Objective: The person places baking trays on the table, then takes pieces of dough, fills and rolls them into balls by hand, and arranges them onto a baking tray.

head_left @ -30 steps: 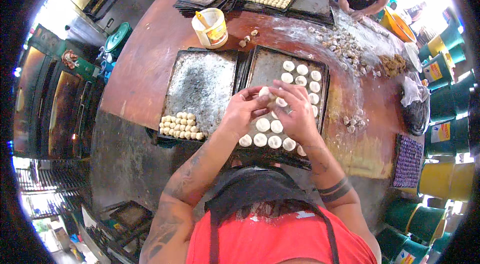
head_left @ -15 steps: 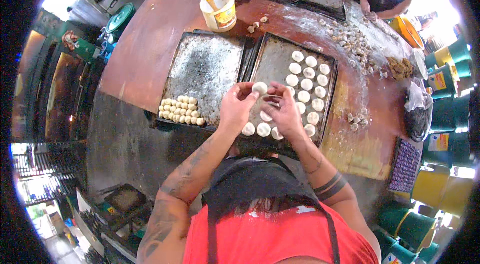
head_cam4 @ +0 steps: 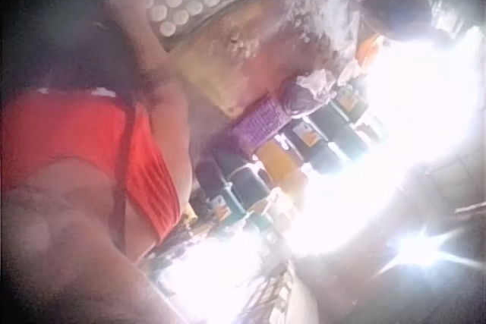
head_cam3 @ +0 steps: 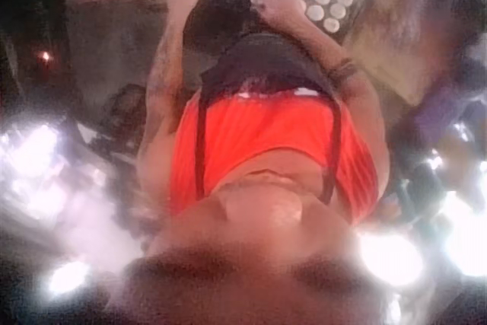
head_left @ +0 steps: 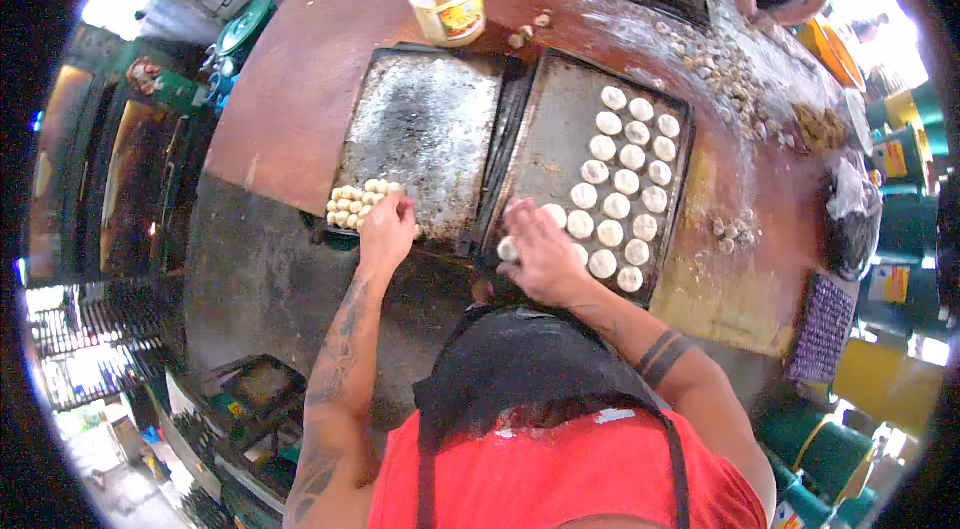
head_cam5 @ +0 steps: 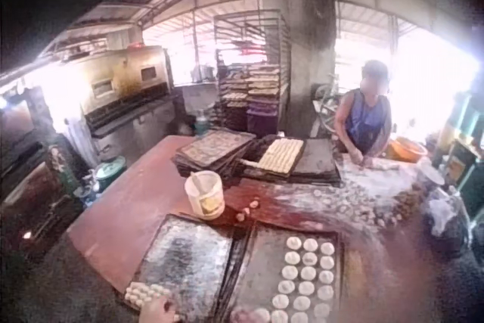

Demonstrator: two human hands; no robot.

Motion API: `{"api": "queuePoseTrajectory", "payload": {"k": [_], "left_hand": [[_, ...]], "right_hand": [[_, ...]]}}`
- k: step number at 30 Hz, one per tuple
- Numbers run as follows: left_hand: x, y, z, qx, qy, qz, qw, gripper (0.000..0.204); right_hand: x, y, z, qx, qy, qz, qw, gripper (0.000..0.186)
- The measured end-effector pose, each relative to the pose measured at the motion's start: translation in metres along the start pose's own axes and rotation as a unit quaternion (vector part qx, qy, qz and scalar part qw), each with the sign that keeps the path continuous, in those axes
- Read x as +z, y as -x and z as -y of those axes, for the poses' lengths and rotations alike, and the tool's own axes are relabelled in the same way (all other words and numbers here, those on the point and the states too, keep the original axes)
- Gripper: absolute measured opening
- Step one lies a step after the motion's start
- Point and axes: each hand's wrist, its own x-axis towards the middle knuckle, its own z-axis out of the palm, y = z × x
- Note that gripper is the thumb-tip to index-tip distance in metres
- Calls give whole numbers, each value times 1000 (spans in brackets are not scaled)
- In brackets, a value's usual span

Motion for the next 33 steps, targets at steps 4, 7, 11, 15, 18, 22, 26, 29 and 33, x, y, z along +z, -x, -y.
{"api": "queuePoseTrajectory", "payload": {"k": [4, 7, 11, 15, 18, 22, 26, 29, 33], "left_hand": [[31, 17, 16, 132, -172, -28, 976, 14], [38, 13, 23, 184, -165, -72, 966, 16], [34, -2, -3, 69, 61, -12, 996, 19], [47, -11, -87, -84, 499, 132, 852, 30], [62, -9, -155, -46, 539, 163, 825, 34], [81, -16, -213, 16, 468, 205, 860, 34], [88, -26, -212, -26, 510, 218, 832, 34], [81, -22, -183, -65, 553, 178, 811, 24], [67, -13, -143, -116, 570, 173, 795, 27]], "right_hand": [[-22, -1, -40, 9, -77, 47, 996, 58], [-54, 25, -121, 188, -77, -235, 950, 38], [-87, 124, -237, 458, 198, -249, 830, 24], [-86, 176, -263, 485, 250, -108, 831, 25], [-73, 139, -227, 431, 18, -243, 869, 23], [-65, 69, -155, 297, -279, -325, 854, 22], [-68, 36, -123, 205, -186, -238, 931, 26], [-64, 38, -122, 301, -88, -113, 943, 25], [-48, 44, -126, 200, -40, -189, 961, 21]]}}
